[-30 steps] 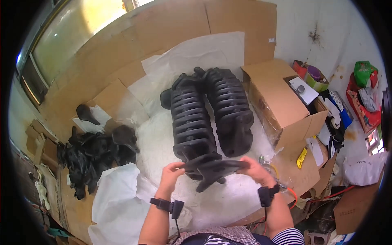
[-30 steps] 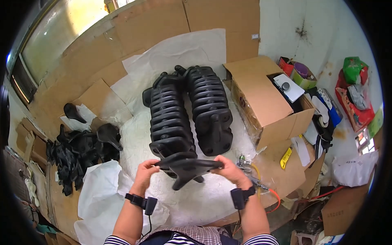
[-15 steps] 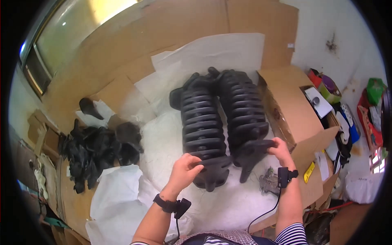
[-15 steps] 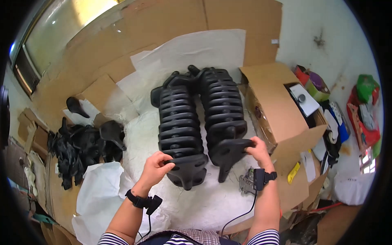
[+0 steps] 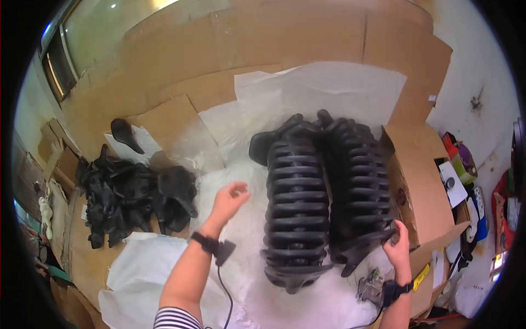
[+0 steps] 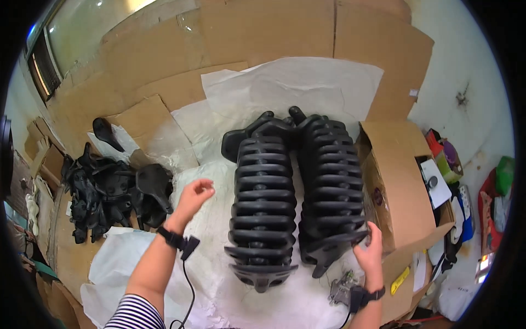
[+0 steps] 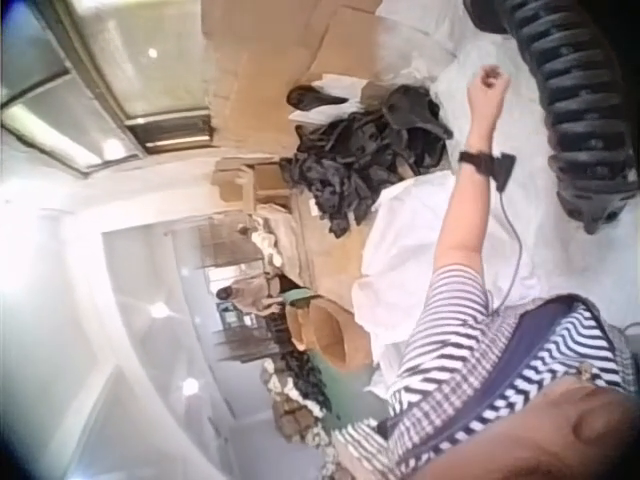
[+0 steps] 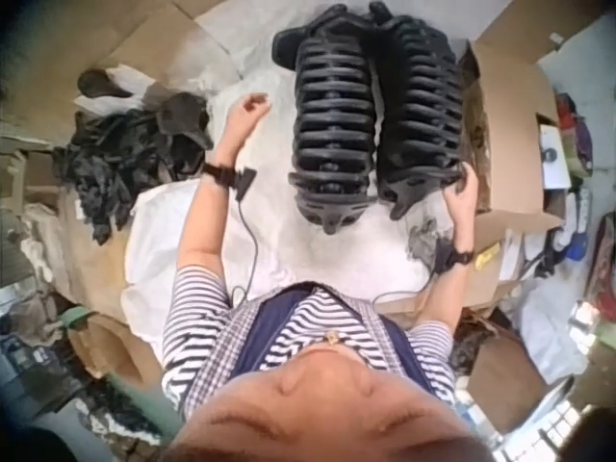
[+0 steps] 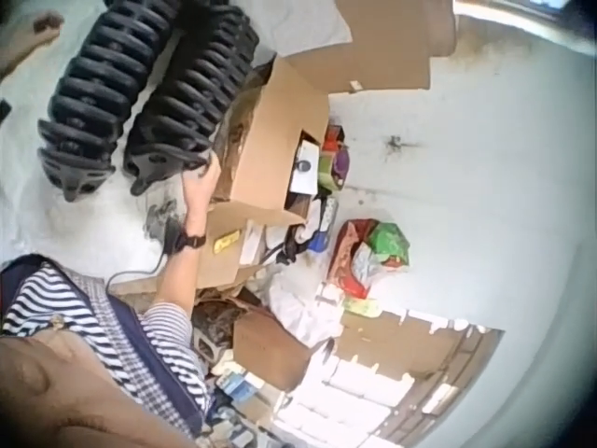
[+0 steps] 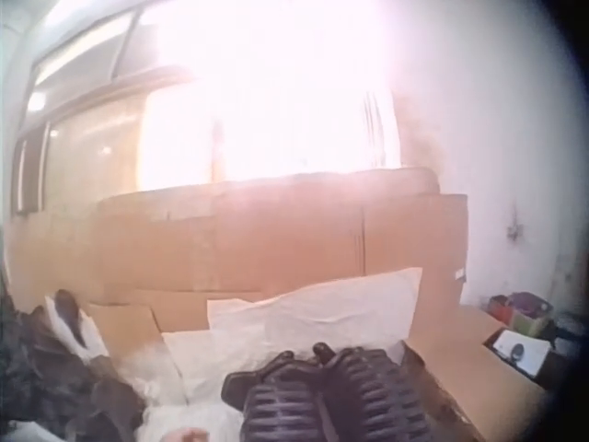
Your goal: The recorder uses a utility knife to open large white bags and extract black accordion-style bellows and seat components in a manufacturing setting.
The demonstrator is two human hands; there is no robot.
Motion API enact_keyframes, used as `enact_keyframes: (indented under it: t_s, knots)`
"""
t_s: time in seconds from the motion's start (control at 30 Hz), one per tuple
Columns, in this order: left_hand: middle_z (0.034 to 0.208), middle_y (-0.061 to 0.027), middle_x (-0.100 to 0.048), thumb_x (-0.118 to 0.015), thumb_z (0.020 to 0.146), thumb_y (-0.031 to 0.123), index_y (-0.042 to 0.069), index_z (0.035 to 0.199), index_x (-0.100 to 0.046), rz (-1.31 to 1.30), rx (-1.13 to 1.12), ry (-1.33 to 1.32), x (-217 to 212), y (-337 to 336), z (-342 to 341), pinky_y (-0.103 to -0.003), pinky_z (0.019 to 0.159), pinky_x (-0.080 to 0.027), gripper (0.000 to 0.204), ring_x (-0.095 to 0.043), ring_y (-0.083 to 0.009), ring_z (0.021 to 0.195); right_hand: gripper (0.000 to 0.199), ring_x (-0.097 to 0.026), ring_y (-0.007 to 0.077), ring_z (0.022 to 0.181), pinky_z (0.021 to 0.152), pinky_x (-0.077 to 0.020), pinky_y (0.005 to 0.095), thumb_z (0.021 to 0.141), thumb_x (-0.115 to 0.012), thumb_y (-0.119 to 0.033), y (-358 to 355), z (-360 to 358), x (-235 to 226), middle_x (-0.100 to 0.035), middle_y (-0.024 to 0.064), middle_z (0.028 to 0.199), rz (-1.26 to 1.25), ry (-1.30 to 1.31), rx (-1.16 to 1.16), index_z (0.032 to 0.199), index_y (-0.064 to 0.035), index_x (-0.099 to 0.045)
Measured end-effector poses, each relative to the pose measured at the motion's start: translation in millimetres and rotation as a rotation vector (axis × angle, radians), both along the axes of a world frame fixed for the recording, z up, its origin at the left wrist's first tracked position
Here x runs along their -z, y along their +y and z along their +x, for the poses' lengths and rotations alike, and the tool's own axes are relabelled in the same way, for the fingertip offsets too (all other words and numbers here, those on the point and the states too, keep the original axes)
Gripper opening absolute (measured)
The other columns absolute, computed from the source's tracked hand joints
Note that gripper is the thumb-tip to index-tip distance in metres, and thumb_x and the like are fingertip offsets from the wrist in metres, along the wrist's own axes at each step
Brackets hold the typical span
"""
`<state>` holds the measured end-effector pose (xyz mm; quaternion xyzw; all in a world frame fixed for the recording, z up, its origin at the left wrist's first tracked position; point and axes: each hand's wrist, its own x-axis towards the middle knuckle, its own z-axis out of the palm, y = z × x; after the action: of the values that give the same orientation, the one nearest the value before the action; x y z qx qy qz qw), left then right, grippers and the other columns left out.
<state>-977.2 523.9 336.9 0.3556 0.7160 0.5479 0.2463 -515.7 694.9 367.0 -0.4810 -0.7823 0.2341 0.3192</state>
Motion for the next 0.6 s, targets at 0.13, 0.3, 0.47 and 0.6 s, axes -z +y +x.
enact_keyframes:
  t_s: [0.13,0.3,0.47,0.6]
  knots:
    - [0.104,-0.0101,-0.064,-0.066,0.080,0.017,-0.002,0.113,-0.059,-0.012,-0.207,0.292,37,69,-89,-0.031,0.074,-0.049,0.039,-0.059,-0.0171,0.082,0.061,-0.049,0.0354,0.110,0.095,-0.0383,0.0427,0.067,-0.064,-0.011,-70,-46,-39,-0.049,0.0203,0.119,0.454,-0.030,-0.125,0.123,0.0022,-0.045]
    - [0.097,-0.0115,-0.065,-0.064,0.084,0.023,-0.003,0.107,-0.061,-0.007,-0.417,0.050,106,155,-151,-0.031,0.069,-0.050,0.035,-0.060,-0.0179,0.076,0.049,-0.039,0.0391,0.123,0.101,-0.0326,0.0511,0.073,-0.075,-0.023,-141,-132,-20,-0.045,0.0151,0.134,0.445,-0.087,-0.797,0.119,-0.0167,-0.059]
    - [0.072,-0.0053,-0.060,-0.062,0.089,0.029,0.002,0.093,-0.057,-0.034,-0.075,-0.299,109,157,-130,-0.027,0.052,-0.048,0.027,-0.057,-0.0148,0.055,0.049,-0.041,0.0388,0.121,0.098,-0.0320,0.0561,0.067,-0.078,-0.031,-122,-134,-3,-0.051,0.0135,0.129,0.358,-0.184,-0.714,0.111,-0.0196,-0.060]
    - [0.072,-0.0022,-0.059,-0.062,0.089,0.025,0.006,0.089,-0.057,0.146,0.062,-0.536,126,141,-126,-0.028,0.060,-0.050,0.019,-0.059,-0.0134,0.062,0.044,-0.046,0.0399,0.118,0.095,-0.0366,0.0568,0.068,-0.077,-0.030,-116,-128,5,-0.052,0.0151,0.126,0.346,-0.115,-0.716,0.105,-0.0161,-0.057]
